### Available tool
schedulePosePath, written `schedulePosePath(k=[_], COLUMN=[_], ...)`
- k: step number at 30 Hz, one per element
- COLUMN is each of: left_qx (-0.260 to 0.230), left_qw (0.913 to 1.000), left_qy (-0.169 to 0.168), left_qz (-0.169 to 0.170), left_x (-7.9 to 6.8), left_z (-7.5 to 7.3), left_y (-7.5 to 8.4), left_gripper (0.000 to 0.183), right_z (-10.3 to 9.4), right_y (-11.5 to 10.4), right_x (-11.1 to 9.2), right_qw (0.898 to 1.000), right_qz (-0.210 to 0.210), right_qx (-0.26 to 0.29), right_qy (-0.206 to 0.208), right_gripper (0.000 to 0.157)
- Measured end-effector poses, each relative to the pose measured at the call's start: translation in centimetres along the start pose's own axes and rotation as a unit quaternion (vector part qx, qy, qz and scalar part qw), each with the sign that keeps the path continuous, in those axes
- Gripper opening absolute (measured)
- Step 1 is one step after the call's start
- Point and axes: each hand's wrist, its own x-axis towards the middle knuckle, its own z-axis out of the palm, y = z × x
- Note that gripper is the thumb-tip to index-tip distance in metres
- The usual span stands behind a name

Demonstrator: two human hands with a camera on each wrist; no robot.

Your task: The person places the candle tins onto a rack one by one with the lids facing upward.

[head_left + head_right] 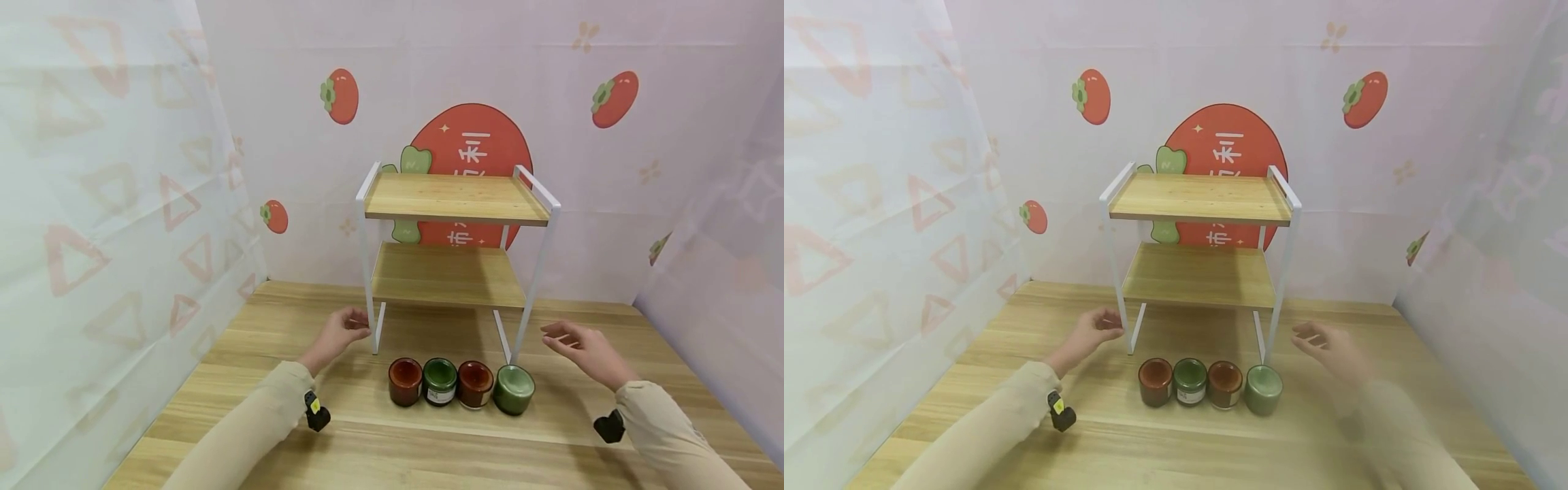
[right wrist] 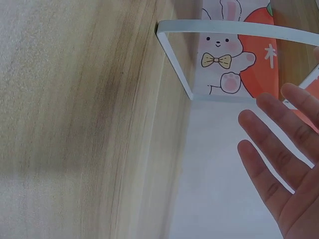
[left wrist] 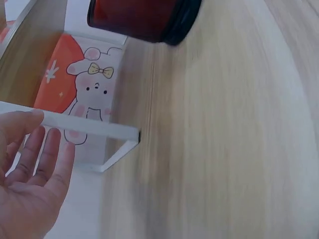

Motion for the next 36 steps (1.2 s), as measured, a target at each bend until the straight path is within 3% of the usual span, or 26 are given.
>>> schedulePosePath(k=[3, 8, 16, 25, 33, 36], left_qx=[-0.044, -0.07, -0.062, -0.038, -0.031, -0.033], left_qw=[0.9988, 0.9969, 0.9967, 0.9982, 0.9991, 0.9991], left_qy=[0.0, 0.009, 0.029, 0.023, -0.006, -0.013], left_qz=[-0.019, -0.036, -0.044, -0.04, -0.029, -0.023], left_x=[0.1, 0.3, 0.3, 0.5, -0.7, -0.9], left_z=[0.4, 0.8, 1.0, 1.0, 0.6, 0.5], left_y=[-0.3, -0.9, -0.9, -0.7, 2.0, 2.3], left_gripper=[0.023, 0.021, 0.017, 0.015, 0.015, 0.015], right_z=[0.0, 0.0, 0.2, 0.2, 0.4, 0.4], right_y=[0.0, -0.1, -0.1, -0.2, -1.0, -1.5], right_x=[0.0, -0.1, -0.1, -0.2, -0.4, -0.6], right_qw=[1.0, 1.0, 1.0, 1.0, 0.999, 0.999], right_qz=[0.0, 0.004, 0.005, -0.004, -0.015, -0.016], right_qx=[0.003, 0.007, 0.01, 0.016, 0.019, 0.023], right_qy=[0.001, 0.0, 0.0, 0.016, 0.028, 0.029], right_gripper=[0.033, 0.033, 0.033, 0.03, 0.027, 0.027])
